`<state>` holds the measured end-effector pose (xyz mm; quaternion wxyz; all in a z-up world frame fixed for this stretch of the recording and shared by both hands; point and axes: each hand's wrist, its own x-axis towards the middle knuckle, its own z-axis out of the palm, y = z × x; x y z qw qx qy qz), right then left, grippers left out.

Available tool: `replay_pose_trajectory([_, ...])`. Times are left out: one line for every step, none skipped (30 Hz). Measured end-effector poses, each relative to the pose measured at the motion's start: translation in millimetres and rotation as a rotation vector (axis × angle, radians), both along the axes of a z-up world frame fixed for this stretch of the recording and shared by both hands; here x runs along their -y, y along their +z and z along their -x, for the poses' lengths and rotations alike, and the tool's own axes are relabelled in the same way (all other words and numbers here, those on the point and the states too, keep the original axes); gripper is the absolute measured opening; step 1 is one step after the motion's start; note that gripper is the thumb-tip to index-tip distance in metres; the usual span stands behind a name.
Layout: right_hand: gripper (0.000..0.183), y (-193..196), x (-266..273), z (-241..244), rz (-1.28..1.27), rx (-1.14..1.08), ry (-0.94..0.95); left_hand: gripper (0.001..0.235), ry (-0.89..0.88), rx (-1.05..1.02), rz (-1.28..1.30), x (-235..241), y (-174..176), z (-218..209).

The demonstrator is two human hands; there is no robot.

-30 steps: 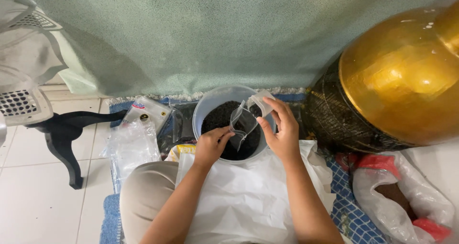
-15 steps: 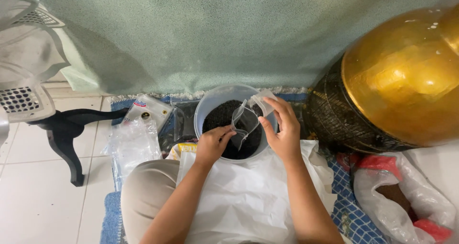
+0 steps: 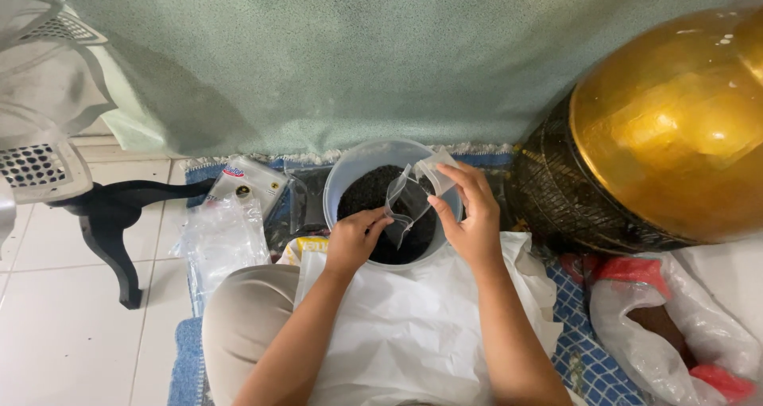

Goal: Filling small plastic bags with black pellets using a scoop from a larger container

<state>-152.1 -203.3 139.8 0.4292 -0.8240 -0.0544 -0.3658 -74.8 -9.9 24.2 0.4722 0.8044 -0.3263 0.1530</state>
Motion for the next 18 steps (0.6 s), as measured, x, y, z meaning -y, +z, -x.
replay_pose_trajectory([0.044, 2, -1, 1, 0.0, 0.001, -0.001, 0.02, -0.001, 0.001, 0.0, 0, 1, 0])
replay_pose_trajectory([0.045, 3, -2, 1, -0.005, 0.008, -0.002, 0.019, -0.004, 0.0, 0.009, 1, 3, -1])
replay_pose_trajectory([0.046, 4, -3, 2, -0.012, 0.012, 0.002, 0.019, -0.003, -0.004, 0.017, 0, 3, 1])
replay_pose_trajectory([0.046, 5, -2, 2, -0.012, 0.01, 0.004, 0.019, -0.001, -0.006, 0.017, 1, 2, 0])
replay_pose_trajectory([0.044, 6, -2, 2, 0.016, 0.007, 0.001, 0.019, -0.005, -0.001, 0.021, 1, 0, -1])
replay_pose_trajectory([0.042, 8, -2, 2, 0.044, 0.003, -0.003, 0.019, -0.01, 0.003, 0.026, 1, -2, -1])
replay_pose_trajectory([0.042, 7, -2, 2, 0.043, 0.002, -0.002, 0.019, -0.009, 0.002, 0.025, 1, -1, -1])
replay_pose_trajectory([0.042, 6, -2, 3, 0.035, 0.013, 0.0, 0.02, -0.013, 0.001, 0.017, 0, 0, -1])
replay_pose_trajectory([0.043, 5, -1, 3, 0.027, 0.025, 0.003, 0.02, -0.017, 0.002, 0.01, 0, 1, -1])
replay_pose_trajectory([0.043, 6, -2, 2, 0.027, 0.025, 0.003, 0.02, -0.016, 0.002, 0.01, 0, 3, 0])
replay_pose_trajectory([0.044, 7, -3, 2, 0.034, 0.033, 0.01, 0.02, -0.013, 0.004, 0.01, 0, 6, 1])
replay_pose_trajectory([0.045, 8, -3, 1, 0.041, 0.04, 0.017, 0.019, -0.01, 0.006, 0.01, 0, 8, 2])
replay_pose_trajectory([0.045, 8, -2, 1, 0.039, 0.037, 0.017, 0.019, -0.01, 0.002, 0.008, 1, 6, 1])
replay_pose_trajectory([0.044, 8, -1, 1, 0.073, 0.042, 0.015, 0.019, -0.008, 0.006, 0.009, 1, 4, 1])
replay_pose_trajectory([0.042, 8, 0, 0, 0.108, 0.049, 0.014, 0.019, -0.005, 0.012, 0.011, 1, 3, 0])
replay_pose_trajectory([0.042, 5, -2, 0, 0.107, 0.049, 0.014, 0.019, -0.005, 0.011, 0.011, 2, 0, -1])
replay_pose_trajectory([0.046, 3, -4, 1, 0.05, 0.046, 0.023, 0.02, -0.008, 0.008, 0.018, 2, -3, -1])
replay_pose_trajectory([0.05, 0, -6, 1, -0.008, 0.042, 0.033, 0.02, -0.011, 0.005, 0.026, 2, -6, -2])
